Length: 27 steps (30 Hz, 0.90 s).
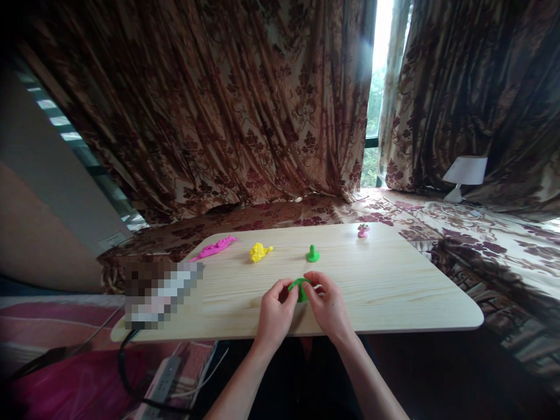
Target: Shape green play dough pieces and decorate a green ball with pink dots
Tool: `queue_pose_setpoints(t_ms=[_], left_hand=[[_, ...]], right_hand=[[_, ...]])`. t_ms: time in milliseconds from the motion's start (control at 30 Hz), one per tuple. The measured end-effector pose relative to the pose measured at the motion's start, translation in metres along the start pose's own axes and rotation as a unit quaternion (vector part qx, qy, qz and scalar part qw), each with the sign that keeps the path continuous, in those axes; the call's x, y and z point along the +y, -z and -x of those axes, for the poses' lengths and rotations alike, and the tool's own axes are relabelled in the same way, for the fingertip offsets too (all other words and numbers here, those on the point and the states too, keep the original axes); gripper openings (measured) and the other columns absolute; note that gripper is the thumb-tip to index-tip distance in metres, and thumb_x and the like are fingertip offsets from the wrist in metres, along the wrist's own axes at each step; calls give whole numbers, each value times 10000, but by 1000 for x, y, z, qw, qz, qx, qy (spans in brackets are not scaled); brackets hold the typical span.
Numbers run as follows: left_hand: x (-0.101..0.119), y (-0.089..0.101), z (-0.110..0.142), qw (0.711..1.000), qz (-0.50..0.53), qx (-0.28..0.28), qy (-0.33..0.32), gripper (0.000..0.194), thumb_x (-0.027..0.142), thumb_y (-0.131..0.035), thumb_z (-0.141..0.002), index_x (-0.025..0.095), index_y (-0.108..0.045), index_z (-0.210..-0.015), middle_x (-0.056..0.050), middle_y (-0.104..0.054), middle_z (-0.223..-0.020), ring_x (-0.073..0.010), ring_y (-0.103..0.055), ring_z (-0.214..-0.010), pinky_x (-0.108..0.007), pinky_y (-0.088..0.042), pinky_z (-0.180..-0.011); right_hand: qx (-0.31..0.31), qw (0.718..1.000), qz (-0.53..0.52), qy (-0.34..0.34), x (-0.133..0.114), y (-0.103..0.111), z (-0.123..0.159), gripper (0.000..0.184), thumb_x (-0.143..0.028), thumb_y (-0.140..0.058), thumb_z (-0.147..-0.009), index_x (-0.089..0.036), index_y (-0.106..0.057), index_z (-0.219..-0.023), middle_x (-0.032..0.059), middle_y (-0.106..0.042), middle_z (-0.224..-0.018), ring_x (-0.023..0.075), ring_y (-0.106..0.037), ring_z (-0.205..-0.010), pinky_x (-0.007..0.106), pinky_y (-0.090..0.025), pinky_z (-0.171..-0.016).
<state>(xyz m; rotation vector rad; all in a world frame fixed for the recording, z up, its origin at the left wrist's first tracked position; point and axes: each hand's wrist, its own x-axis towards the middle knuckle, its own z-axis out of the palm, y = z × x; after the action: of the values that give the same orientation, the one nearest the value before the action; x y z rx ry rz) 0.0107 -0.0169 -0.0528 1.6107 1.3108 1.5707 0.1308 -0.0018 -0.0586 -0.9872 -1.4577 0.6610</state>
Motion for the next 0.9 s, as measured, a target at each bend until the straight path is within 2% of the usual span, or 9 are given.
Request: queue_pose_setpoints(t_ms=[100, 400, 633, 800, 900], left_hand=[[1, 0, 0, 1000, 5, 0, -4, 154, 284, -527, -790, 176, -622, -845, -34, -646, -794, -156, -592, -741, -259, -469, -692], [2, 2, 0, 1000, 9, 4, -24, 171, 288, -521, -804, 172, -642, -834, -40, -604, -796, -152, -577, -746, -252, -467, -683], [0, 2, -1, 1000, 3, 2, -27, 175, 274, -498, -813, 171, -638, -834, -43, -599, -799, -153, -574, -754, -257, -465, -694], [-3, -1, -1, 1000, -9, -12, -24, 135, 234, -534, -776, 179, -641, -837, -36, -618, -799, -154, -573, -752, -270, -459, -716], [-3, -2, 0, 1000, -14, -13, -18, 125, 220, -541, -761, 178, -640, -824, -34, -636, -777, -157, -580, -734, -276, -459, -714]], right_hand=[[0, 1000, 1, 3, 1, 0, 0, 169, -311, -547, -805, -165, -624, -841, 33, -641, -746, 167, -604, -691, 279, -499, -633], [-10, 999, 16, 30, -11, 4, 1, 200, -318, -521, -823, -183, -634, -729, 30, -611, -723, 166, -568, -699, 270, -466, -642], [-22, 999, 15, 37, -11, 3, 0, 224, -323, -494, -845, -187, -670, -874, 50, -638, -811, 172, -591, -732, 263, -482, -624], [-17, 999, 17, 38, -9, 4, 0, 193, -302, -532, -822, -192, -691, -819, 46, -638, -783, 181, -597, -746, 291, -484, -688], [-8, 999, 17, 29, -6, 4, 0, 237, -318, -493, -844, -189, -676, -923, 63, -646, -849, 190, -602, -784, 300, -492, -695]])
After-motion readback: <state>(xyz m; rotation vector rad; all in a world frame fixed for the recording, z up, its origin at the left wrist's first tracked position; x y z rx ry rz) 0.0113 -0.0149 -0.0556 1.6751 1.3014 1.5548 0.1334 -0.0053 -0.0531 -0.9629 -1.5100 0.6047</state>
